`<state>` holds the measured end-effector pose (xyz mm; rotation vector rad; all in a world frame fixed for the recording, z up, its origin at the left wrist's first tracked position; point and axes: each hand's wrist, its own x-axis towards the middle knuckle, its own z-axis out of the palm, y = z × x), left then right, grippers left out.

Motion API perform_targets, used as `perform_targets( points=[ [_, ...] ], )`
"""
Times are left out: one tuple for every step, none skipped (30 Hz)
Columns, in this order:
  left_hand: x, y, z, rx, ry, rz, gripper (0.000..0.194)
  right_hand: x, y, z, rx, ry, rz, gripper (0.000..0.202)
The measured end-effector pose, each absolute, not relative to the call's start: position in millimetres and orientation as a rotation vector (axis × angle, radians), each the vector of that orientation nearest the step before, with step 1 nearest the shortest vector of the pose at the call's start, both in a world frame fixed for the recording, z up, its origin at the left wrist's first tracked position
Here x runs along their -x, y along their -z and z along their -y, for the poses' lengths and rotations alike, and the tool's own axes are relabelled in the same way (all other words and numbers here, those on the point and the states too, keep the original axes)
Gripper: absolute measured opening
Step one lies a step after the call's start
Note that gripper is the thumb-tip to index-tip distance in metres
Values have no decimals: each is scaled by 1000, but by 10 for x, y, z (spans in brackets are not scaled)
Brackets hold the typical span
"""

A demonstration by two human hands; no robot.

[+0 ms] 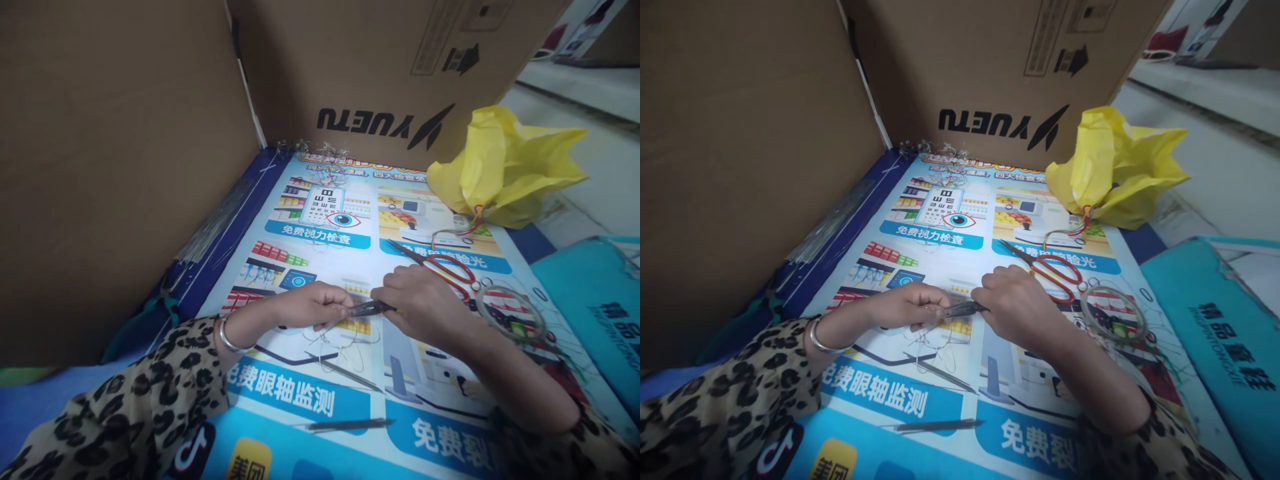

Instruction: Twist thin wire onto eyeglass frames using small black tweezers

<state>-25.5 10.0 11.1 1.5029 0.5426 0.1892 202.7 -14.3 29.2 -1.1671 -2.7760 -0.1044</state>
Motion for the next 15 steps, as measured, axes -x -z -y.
perform_targets(
  points=[
    [255,-114,-104,-1482,-176,-532,20,-2025,-287,142,1142,115,2782,13],
    [255,-112,-109,-1462,-163,-520,19,-2024,-284,140,1116,128,2788,13],
    [256,-108,-118,-1445,-151,-505,18,-2024,-285,138,1091,143,2792,14],
    [258,-101,-129,-1432,-139,-489,17,-2024,-289,134,1068,158,2796,14],
    [261,-94,-143,-1423,-126,-477,16,-2023,-297,130,1047,174,2798,15],
    [265,-88,-159,-1418,-114,-469,16,-2020,-306,123,1029,189,2800,15],
    [272,-85,-176,-1414,-98,-466,15,-2014,-317,115,1014,203,2807,16],
    [279,-87,-194,-1412,-79,-468,15,-2005,-327,105,1000,216,2817,16],
    [289,-93,-212,-1410,-61,-473,15,-1993,-335,93,986,227,2830,16],
    [301,-102,-228,-1412,-44,-481,14,-1977,-338,81,974,238,2844,16],
    [314,-112,-244,-1417,-31,-489,14,-1958,-337,68,964,249,2859,17],
    [328,-120,-258,-1424,-25,-497,14,-1938,-332,55,954,258,2870,17],
    [342,-124,-270,-1432,-24,-503,14,-1918,-324,44,944,263,2877,17],
    [356,-123,-282,-1437,-27,-505,14,-1899,-315,35,938,264,2882,16],
    [369,-118,-291,-1441,-32,-501,14,-1885,-309,28,938,259,2885,15]
  ],
)
